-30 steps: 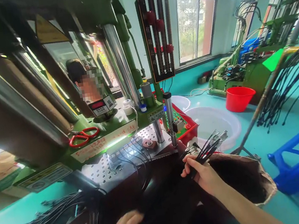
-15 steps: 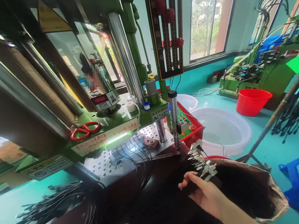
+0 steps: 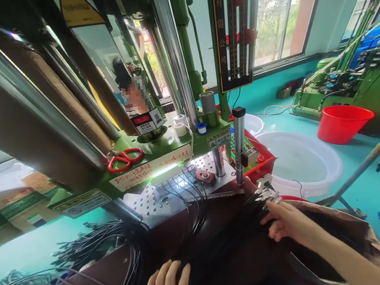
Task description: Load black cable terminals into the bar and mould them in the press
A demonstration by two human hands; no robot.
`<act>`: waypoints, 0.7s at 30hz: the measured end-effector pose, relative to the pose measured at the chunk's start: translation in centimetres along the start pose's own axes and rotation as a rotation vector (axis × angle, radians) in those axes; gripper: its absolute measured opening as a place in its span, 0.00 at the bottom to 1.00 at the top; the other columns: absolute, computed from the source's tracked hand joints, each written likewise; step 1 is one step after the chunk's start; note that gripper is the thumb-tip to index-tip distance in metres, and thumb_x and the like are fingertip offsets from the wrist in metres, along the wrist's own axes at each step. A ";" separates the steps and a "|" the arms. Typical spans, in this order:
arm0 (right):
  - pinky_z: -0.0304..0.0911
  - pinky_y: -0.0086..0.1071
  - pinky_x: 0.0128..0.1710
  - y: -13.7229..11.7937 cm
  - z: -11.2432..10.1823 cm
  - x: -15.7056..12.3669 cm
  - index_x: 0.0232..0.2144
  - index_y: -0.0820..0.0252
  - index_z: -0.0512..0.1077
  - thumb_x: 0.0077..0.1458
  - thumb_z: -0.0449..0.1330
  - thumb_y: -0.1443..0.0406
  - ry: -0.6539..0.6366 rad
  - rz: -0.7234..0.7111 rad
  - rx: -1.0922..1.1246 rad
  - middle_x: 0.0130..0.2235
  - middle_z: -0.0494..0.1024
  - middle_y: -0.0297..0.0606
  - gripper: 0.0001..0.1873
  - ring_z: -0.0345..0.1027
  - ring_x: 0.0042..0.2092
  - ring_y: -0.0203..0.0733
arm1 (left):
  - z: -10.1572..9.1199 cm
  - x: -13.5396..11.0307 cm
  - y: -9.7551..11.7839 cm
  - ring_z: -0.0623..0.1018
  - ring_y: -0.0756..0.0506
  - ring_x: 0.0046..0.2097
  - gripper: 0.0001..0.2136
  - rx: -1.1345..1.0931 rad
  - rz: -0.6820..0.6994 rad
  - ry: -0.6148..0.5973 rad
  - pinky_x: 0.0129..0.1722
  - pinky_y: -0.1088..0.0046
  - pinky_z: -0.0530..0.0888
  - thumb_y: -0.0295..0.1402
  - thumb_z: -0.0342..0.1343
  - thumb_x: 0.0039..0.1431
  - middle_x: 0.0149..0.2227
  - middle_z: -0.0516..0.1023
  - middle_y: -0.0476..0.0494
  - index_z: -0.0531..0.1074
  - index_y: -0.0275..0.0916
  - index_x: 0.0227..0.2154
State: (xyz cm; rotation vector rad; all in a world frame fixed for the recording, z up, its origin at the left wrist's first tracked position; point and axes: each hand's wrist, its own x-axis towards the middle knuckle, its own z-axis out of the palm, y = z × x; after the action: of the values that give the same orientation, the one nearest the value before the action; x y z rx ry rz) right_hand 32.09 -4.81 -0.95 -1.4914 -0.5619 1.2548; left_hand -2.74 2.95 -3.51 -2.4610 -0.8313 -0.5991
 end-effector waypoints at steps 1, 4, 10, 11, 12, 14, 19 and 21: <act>0.64 0.35 0.21 -0.2 -0.9 -0.2 0.41 0.58 0.63 0.47 0.58 0.49 0.138 -0.145 -0.176 0.32 0.74 0.40 0.24 0.68 0.23 0.42 | 0.0 0.1 0.1 0.71 0.38 0.48 0.19 0.021 0.017 -0.001 0.46 0.58 0.65 0.43 0.53 0.51 0.46 0.73 0.39 0.68 0.42 0.46; 0.66 0.43 0.32 -0.6 -2.5 -0.8 0.45 0.57 0.64 0.50 0.57 0.56 0.550 -0.713 -0.744 0.34 0.71 0.42 0.21 0.68 0.31 0.47 | -0.1 0.5 0.4 0.68 0.37 0.52 0.25 0.045 0.019 -0.101 0.48 0.58 0.62 0.44 0.53 0.50 0.53 0.69 0.42 0.63 0.45 0.52; 0.52 0.48 0.55 0.4 -0.6 -0.3 0.55 0.53 0.60 0.56 0.51 0.64 0.120 -1.112 -1.329 0.57 0.62 0.41 0.23 0.52 0.58 0.52 | 0.0 0.7 0.9 0.68 0.39 0.52 0.25 0.048 -0.003 -0.175 0.45 0.63 0.64 0.44 0.52 0.52 0.53 0.70 0.46 0.62 0.47 0.54; 0.50 0.48 0.56 0.9 -0.4 -0.2 0.57 0.54 0.56 0.56 0.52 0.63 0.071 -1.121 -1.390 0.59 0.59 0.41 0.26 0.50 0.59 0.52 | -0.1 0.7 1.0 0.68 0.39 0.52 0.25 0.052 -0.006 -0.176 0.46 0.63 0.64 0.43 0.52 0.52 0.53 0.70 0.46 0.62 0.46 0.54; 0.50 0.48 0.56 1.5 -0.3 -0.2 0.59 0.55 0.53 0.56 0.53 0.62 0.047 -1.131 -1.438 0.60 0.58 0.41 0.29 0.50 0.59 0.52 | -0.2 0.8 1.0 0.68 0.39 0.52 0.25 0.056 -0.012 -0.179 0.46 0.63 0.64 0.41 0.53 0.52 0.53 0.70 0.46 0.62 0.47 0.54; 0.51 0.46 0.56 2.6 -0.5 -0.6 0.61 0.57 0.49 0.55 0.55 0.60 0.068 -1.163 -1.494 0.60 0.57 0.42 0.33 0.52 0.58 0.52 | -0.4 0.9 1.3 0.68 0.39 0.52 0.25 0.061 -0.032 -0.186 0.46 0.62 0.64 0.38 0.55 0.51 0.52 0.70 0.46 0.62 0.47 0.54; 0.53 0.43 0.53 4.1 -1.4 -0.9 0.60 0.62 0.50 0.53 0.55 0.59 0.183 -1.285 -1.521 0.57 0.62 0.45 0.35 0.58 0.55 0.53 | -0.7 1.1 1.8 0.67 0.40 0.52 0.26 0.013 -0.127 -0.189 0.46 0.62 0.63 0.34 0.57 0.49 0.51 0.71 0.48 0.61 0.49 0.54; 0.56 0.44 0.50 3.7 -1.6 -0.1 0.57 0.63 0.57 0.53 0.55 0.59 0.191 -1.326 -1.518 0.54 0.66 0.46 0.30 0.62 0.52 0.54 | -1.0 1.3 1.7 0.66 0.39 0.53 0.27 -0.032 -0.156 -0.201 0.48 0.61 0.62 0.36 0.57 0.49 0.51 0.71 0.47 0.61 0.49 0.54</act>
State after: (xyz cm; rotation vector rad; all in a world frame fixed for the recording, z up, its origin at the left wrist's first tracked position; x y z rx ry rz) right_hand 32.51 -6.79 -4.46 -1.6215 -2.1407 -0.6019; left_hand -0.95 1.74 -2.56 -2.5318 -1.1090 -0.4252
